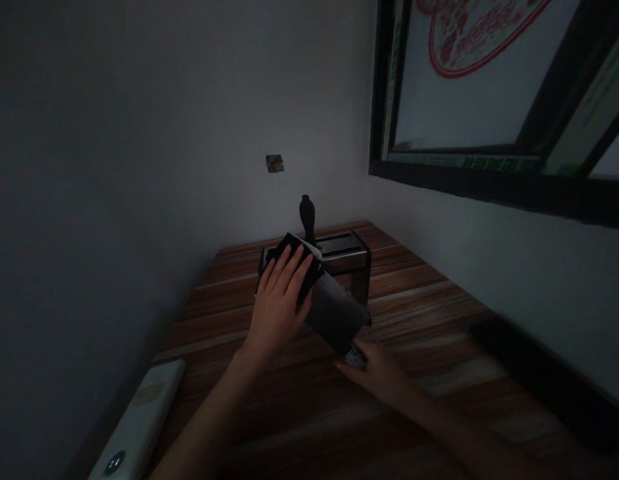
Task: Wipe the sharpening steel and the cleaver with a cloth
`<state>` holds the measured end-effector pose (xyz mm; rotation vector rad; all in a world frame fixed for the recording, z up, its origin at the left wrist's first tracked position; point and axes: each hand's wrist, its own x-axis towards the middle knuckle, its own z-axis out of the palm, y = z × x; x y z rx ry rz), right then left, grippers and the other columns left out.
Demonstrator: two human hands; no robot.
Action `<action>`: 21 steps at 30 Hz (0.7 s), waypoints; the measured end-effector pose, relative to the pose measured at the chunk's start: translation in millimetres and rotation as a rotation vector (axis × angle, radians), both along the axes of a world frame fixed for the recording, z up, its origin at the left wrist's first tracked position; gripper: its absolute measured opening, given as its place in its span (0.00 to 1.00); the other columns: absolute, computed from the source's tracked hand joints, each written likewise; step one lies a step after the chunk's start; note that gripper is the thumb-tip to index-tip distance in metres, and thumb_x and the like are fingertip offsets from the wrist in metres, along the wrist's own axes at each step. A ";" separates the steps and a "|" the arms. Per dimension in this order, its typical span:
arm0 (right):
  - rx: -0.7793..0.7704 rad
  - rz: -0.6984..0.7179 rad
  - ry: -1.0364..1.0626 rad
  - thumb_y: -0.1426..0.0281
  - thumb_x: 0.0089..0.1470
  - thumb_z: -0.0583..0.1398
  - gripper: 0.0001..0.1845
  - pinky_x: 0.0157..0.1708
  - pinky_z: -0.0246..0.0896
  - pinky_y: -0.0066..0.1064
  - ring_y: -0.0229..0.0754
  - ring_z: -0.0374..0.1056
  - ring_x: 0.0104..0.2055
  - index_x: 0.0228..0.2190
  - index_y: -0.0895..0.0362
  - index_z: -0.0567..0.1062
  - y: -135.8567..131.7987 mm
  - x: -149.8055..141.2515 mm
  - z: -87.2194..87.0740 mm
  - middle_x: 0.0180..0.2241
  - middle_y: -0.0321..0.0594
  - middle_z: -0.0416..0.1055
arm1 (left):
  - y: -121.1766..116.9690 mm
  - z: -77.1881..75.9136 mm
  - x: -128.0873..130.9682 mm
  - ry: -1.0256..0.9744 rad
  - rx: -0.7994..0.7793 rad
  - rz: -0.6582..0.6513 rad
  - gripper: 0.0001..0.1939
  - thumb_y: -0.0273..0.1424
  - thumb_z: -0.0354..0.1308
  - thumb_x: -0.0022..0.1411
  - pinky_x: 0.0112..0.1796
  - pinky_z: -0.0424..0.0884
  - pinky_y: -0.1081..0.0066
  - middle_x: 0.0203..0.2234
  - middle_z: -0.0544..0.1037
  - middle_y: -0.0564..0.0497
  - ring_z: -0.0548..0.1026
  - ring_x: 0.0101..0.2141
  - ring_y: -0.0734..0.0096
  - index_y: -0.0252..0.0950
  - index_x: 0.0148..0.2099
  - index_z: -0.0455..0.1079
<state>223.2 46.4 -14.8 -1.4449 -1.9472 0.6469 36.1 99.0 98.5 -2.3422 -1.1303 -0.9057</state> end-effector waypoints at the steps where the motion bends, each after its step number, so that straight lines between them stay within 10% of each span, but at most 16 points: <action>1: 0.013 -0.021 -0.017 0.61 0.48 0.60 0.12 0.26 0.54 0.27 0.41 0.66 0.27 0.26 0.58 0.70 -1.0 -0.3 0.9 0.24 0.39 0.70 | 0.6 0.2 -1.4 -0.011 -0.005 -0.010 0.30 0.24 0.49 0.60 0.59 0.50 0.54 0.62 0.56 0.44 0.48 0.62 0.59 0.36 0.63 0.48; 12: 0.102 -0.084 -0.120 0.62 0.51 0.58 0.13 0.27 0.59 0.30 0.47 0.73 0.29 0.35 0.57 0.74 -4.7 1.4 3.0 0.28 0.43 0.76 | -3.2 19.6 -26.1 -0.531 -0.095 0.040 0.21 0.28 0.49 0.62 0.47 0.69 0.65 0.48 0.73 0.46 0.72 0.48 0.63 0.39 0.58 0.59; 21: 0.277 -0.081 -0.071 0.62 0.53 0.56 0.12 0.23 0.60 0.27 0.42 0.71 0.24 0.32 0.56 0.74 -5.4 8.0 15.2 0.24 0.39 0.74 | -5.9 43.1 -52.4 -1.181 -0.224 -0.005 0.19 0.36 0.56 0.56 0.50 0.65 0.68 0.47 0.74 0.51 0.69 0.50 0.62 0.41 0.51 0.68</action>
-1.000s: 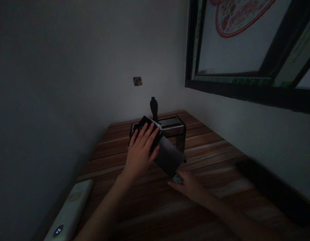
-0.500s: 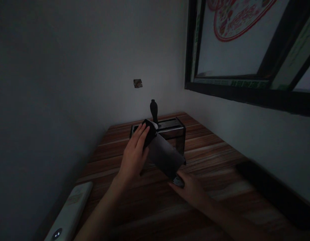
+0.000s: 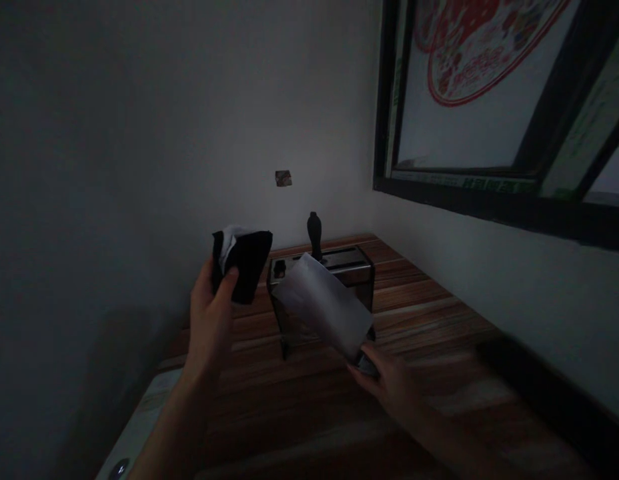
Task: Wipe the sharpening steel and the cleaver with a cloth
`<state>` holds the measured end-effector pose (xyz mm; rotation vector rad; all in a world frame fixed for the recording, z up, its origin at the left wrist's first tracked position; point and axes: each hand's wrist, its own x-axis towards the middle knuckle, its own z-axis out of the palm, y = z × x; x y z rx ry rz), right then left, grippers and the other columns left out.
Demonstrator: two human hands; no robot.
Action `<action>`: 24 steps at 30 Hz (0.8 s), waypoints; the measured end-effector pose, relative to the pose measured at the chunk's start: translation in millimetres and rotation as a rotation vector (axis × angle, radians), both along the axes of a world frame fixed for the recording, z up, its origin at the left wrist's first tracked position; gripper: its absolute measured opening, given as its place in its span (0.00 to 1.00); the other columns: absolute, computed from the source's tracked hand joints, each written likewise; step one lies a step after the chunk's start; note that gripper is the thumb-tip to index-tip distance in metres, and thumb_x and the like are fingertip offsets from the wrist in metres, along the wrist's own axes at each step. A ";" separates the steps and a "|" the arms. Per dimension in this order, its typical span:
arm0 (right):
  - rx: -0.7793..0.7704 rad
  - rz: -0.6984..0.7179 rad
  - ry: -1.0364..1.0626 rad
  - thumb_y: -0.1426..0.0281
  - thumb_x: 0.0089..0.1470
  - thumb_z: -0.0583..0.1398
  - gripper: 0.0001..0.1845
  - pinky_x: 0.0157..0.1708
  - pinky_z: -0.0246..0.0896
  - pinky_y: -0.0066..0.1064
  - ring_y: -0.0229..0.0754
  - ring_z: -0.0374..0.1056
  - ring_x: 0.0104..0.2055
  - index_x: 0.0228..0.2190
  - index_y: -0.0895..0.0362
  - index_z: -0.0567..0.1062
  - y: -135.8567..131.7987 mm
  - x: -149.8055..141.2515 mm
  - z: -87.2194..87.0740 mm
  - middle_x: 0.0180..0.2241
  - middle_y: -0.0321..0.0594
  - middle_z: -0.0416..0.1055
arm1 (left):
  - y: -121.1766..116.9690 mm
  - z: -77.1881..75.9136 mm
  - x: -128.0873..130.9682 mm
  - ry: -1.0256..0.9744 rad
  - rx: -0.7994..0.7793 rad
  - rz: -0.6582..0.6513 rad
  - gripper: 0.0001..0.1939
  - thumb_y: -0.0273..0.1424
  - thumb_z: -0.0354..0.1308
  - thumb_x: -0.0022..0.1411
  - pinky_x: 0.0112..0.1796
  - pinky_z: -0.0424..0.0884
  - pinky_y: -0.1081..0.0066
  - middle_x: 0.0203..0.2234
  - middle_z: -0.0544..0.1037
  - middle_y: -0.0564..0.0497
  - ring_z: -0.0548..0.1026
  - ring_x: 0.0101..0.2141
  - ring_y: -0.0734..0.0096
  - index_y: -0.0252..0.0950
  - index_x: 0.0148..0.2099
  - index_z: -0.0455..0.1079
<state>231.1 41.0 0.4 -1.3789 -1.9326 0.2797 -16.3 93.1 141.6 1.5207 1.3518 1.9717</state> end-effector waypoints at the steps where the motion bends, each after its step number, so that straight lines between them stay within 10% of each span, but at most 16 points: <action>1: 0.026 0.009 0.017 0.62 0.53 0.55 0.12 0.24 0.60 0.27 0.42 0.71 0.25 0.33 0.56 0.74 0.4 1.1 2.3 0.25 0.39 0.75 | -0.3 0.3 0.1 -0.096 -0.021 -0.060 0.20 0.36 0.57 0.56 0.49 0.66 0.68 0.47 0.74 0.52 0.69 0.50 0.62 0.42 0.51 0.68; 10: 0.135 0.102 0.189 0.65 0.50 0.58 0.12 0.33 0.66 0.31 0.45 0.73 0.34 0.38 0.54 0.72 0.9 4.6 -3.3 0.34 0.43 0.76 | -7.0 1.6 20.5 -0.506 -0.284 -0.336 0.20 0.34 0.61 0.51 0.35 0.71 0.74 0.39 0.79 0.50 0.76 0.39 0.65 0.40 0.48 0.72; 17: -0.169 0.177 0.566 0.64 0.38 0.67 0.23 0.33 0.65 0.29 0.44 0.70 0.36 0.37 0.54 0.66 -10.2 -0.6 3.2 0.35 0.40 0.72 | -10.6 -4.8 32.0 -0.613 -0.398 -0.645 0.16 0.33 0.60 0.53 0.32 0.70 0.77 0.40 0.79 0.48 0.76 0.40 0.66 0.35 0.45 0.71; 24: -0.395 0.292 0.785 0.56 0.49 0.60 0.17 0.20 0.57 0.24 0.34 0.61 0.21 0.34 0.54 0.64 -10.5 -3.0 -0.3 0.22 0.32 0.66 | -14.5 -6.0 34.3 -0.638 -0.438 -0.674 0.15 0.32 0.59 0.55 0.41 0.71 0.72 0.41 0.78 0.47 0.75 0.43 0.65 0.36 0.46 0.72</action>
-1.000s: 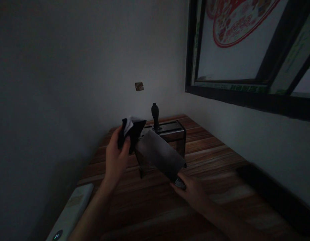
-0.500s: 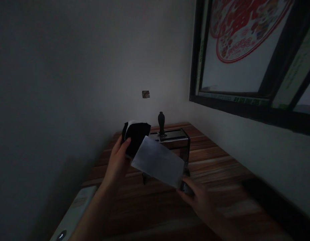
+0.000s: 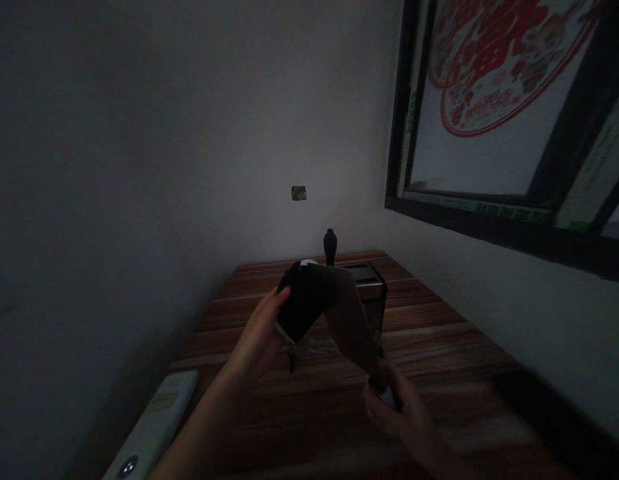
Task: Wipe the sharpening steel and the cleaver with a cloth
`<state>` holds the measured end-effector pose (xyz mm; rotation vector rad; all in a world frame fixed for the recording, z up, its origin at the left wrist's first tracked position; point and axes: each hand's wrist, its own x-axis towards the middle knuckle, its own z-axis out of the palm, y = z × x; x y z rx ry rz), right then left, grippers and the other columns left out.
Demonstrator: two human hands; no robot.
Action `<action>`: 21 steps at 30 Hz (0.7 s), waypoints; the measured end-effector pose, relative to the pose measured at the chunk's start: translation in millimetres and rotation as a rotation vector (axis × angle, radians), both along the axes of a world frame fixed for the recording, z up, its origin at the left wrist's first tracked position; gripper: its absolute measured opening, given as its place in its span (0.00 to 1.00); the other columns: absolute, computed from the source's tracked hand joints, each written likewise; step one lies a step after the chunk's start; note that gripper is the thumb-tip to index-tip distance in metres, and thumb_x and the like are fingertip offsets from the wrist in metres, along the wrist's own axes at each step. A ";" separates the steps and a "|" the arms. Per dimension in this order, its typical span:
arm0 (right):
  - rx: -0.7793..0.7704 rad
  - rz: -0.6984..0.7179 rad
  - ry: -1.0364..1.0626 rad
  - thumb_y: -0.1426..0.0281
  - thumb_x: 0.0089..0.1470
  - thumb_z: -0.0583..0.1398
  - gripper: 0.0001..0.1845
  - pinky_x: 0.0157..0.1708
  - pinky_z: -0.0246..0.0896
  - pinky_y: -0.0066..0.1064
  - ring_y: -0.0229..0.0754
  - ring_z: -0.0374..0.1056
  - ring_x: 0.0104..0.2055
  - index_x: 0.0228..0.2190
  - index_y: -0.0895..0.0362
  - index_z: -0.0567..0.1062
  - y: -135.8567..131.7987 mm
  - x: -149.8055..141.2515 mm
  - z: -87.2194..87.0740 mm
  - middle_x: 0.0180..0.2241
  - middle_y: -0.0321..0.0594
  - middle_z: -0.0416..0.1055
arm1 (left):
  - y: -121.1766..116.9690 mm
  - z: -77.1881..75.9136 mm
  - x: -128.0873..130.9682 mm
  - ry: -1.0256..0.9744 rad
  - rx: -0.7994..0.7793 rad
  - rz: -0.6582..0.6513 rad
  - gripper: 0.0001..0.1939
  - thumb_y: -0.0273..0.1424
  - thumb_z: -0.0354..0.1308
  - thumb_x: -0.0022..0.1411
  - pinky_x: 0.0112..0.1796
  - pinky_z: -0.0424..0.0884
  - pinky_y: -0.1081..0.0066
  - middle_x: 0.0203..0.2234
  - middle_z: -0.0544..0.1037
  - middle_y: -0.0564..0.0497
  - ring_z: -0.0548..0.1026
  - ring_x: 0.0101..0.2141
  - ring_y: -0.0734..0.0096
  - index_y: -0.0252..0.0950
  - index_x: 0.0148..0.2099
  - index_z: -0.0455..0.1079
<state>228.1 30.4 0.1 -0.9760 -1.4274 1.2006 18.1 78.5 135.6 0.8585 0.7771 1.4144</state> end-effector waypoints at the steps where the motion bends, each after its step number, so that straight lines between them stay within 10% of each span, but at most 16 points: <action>1: -0.024 0.013 0.053 0.55 0.50 0.59 0.18 0.19 0.56 0.24 0.33 0.60 0.20 0.34 0.55 0.64 1.0 -0.3 -0.2 0.21 0.32 0.65 | -0.8 1.0 0.0 0.013 -0.005 0.003 0.16 0.32 0.58 0.55 0.40 0.72 0.72 0.42 0.78 0.47 0.76 0.42 0.64 0.37 0.47 0.71; 21: -0.117 -0.061 -0.034 0.52 0.41 0.63 0.25 0.14 0.45 0.21 0.29 0.50 0.15 0.35 0.56 0.66 17.0 -6.8 -14.8 0.17 0.26 0.56 | 4.9 10.9 -25.3 0.314 0.137 0.452 0.22 0.38 0.62 0.49 0.50 0.65 0.63 0.45 0.76 0.48 0.71 0.49 0.58 0.37 0.47 0.72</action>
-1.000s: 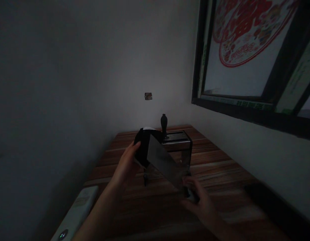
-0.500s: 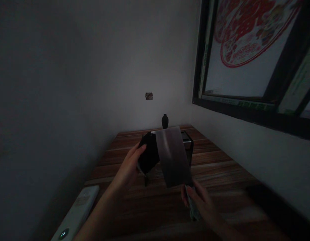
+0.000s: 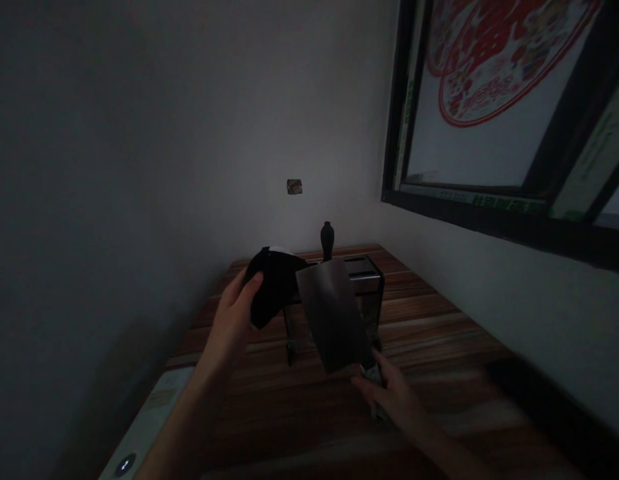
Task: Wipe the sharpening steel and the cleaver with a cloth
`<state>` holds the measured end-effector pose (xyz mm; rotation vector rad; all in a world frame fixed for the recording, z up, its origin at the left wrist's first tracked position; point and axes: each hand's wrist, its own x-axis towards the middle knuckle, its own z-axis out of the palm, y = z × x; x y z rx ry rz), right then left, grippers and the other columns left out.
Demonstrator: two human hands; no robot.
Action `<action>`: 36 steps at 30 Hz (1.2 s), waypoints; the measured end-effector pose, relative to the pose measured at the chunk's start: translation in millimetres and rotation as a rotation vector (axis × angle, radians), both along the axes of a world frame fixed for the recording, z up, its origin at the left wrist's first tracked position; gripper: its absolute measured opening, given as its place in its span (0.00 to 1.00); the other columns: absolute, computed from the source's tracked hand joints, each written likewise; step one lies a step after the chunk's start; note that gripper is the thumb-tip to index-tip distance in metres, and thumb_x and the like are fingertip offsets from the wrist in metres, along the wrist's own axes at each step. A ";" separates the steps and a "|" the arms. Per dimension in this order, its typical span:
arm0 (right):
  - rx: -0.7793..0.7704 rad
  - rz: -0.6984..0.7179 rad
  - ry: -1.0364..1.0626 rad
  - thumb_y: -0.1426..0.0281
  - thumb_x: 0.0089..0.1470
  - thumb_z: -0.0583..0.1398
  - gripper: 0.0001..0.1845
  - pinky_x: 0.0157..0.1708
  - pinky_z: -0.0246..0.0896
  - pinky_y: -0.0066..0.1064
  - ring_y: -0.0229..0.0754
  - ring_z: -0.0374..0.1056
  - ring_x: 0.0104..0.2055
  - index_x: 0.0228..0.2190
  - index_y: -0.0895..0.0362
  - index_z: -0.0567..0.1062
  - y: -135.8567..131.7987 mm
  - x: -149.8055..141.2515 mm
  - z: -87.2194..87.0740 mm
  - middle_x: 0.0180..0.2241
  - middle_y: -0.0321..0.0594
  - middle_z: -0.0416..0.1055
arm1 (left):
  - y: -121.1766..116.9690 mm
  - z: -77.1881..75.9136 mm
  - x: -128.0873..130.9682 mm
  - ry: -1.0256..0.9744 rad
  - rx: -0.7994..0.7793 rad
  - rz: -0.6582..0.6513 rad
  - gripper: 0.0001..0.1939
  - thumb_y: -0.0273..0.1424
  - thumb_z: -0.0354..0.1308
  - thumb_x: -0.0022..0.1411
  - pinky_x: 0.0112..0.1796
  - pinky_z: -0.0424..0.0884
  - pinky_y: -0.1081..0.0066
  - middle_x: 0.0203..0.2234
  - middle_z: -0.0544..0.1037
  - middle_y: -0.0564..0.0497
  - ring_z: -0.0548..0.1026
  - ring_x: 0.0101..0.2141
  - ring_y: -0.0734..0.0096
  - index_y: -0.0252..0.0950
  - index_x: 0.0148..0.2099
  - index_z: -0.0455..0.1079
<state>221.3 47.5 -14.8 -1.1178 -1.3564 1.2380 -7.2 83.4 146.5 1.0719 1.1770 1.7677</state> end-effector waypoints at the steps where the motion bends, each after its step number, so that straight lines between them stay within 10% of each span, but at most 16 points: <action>1: -0.002 -0.006 0.001 0.52 0.43 0.63 0.24 0.14 0.45 0.21 0.29 0.49 0.15 0.35 0.57 0.66 0.3 -0.2 -0.5 0.16 0.26 0.55 | 1.3 0.1 -3.9 0.020 0.046 0.033 0.21 0.39 0.62 0.50 0.51 0.64 0.64 0.45 0.76 0.49 0.70 0.50 0.59 0.38 0.47 0.72; 36: -0.032 -0.026 -0.031 0.52 0.43 0.61 0.22 0.17 0.57 0.25 0.34 0.62 0.17 0.30 0.58 0.70 0.6 -9.1 0.8 0.20 0.33 0.67 | -8.3 3.4 1.2 0.548 0.301 0.170 0.11 0.34 0.56 0.56 0.41 0.64 0.72 0.30 0.75 0.52 0.71 0.36 0.65 0.37 0.41 0.72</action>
